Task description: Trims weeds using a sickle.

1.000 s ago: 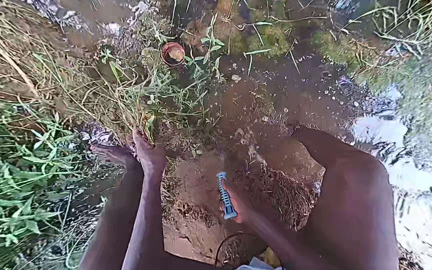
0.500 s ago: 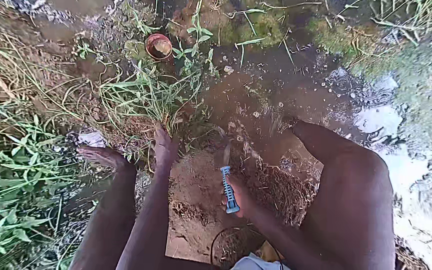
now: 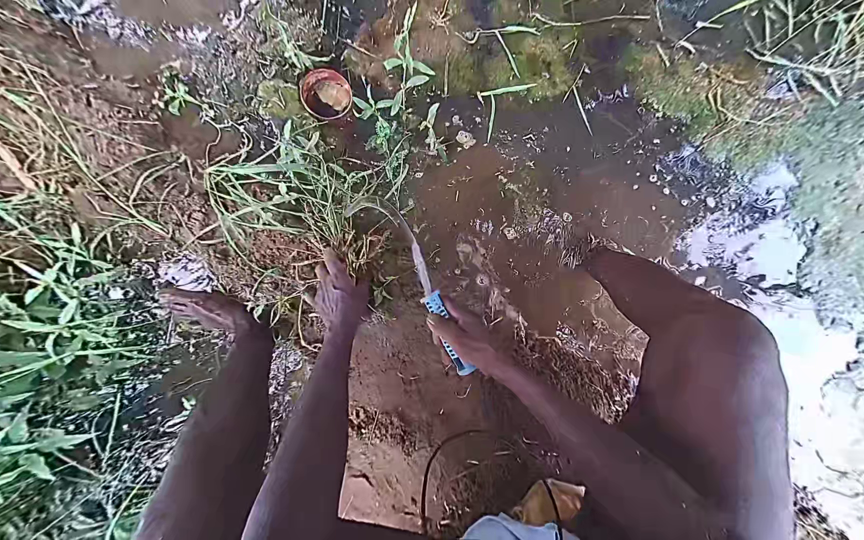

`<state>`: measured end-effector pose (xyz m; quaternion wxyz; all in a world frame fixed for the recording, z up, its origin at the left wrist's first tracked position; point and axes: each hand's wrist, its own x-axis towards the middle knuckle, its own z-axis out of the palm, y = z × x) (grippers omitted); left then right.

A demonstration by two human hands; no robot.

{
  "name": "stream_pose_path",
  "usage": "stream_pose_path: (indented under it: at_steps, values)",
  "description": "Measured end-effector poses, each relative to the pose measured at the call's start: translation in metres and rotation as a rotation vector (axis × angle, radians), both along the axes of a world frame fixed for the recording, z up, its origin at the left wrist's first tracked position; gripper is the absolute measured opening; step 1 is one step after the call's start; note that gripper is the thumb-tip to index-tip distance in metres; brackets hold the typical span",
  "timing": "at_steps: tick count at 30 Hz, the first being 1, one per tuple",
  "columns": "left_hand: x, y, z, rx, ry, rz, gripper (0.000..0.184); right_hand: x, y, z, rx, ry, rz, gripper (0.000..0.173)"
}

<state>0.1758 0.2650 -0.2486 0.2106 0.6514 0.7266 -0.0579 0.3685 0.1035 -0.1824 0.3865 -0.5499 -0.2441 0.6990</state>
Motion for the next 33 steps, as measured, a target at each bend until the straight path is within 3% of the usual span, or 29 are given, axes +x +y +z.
stream_pose_path:
  at_steps: [3, 6, 7, 8, 10, 12, 19, 22, 24, 27, 33]
  values:
    - [-0.004, 0.002, -0.007, 0.009, 0.03, -0.018, 0.09, 0.005, 0.045, -0.017, -0.01, -0.271, 0.332, 0.045]
    - [0.007, -0.009, 0.0, 0.156, 0.036, -0.05, 0.075, 0.013, 0.068, -0.027, -0.035, -0.366, 0.494, 0.043]
    - [0.025, -0.014, 0.03, 0.094, 0.048, -0.038, 0.07, 0.018, 0.07, -0.026, -0.04, -0.407, 0.528, 0.044]
    - [0.047, -0.007, 0.09, -0.315, 0.096, -0.031, 0.074, 0.023, 0.067, -0.024, -0.036, -0.431, 0.547, 0.043]
    - [0.067, -0.013, 0.123, -0.339, 0.017, 0.117, 0.073, 0.032, 0.061, -0.017, -0.009, -0.456, 0.564, 0.043]
    - [0.065, -0.017, 0.116, -0.279, 0.029, 0.158, 0.072, 0.04, 0.047, -0.014, 0.007, -0.469, 0.561, 0.043]
    - [0.045, -0.028, 0.111, -0.357, -0.029, 0.106, 0.064, 0.037, 0.003, 0.015, 0.001, -0.595, 0.623, 0.051]
    - [0.014, -0.059, 0.045, -0.193, -0.141, 0.092, 0.075, 0.041, -0.02, 0.023, 0.002, -0.661, 0.648, 0.052]
    - [0.013, -0.085, 0.027, -0.242, -0.181, 0.063, 0.08, 0.037, -0.034, 0.023, 0.02, -0.69, 0.643, 0.052]
    - [0.022, -0.099, 0.027, -0.233, -0.249, 0.044, 0.081, 0.039, -0.037, 0.019, 0.032, -0.611, 0.572, 0.053]
    - [0.005, -0.069, 0.05, -0.115, -0.259, 0.191, 0.079, 0.045, -0.018, 0.007, 0.044, -0.327, 0.251, 0.051]
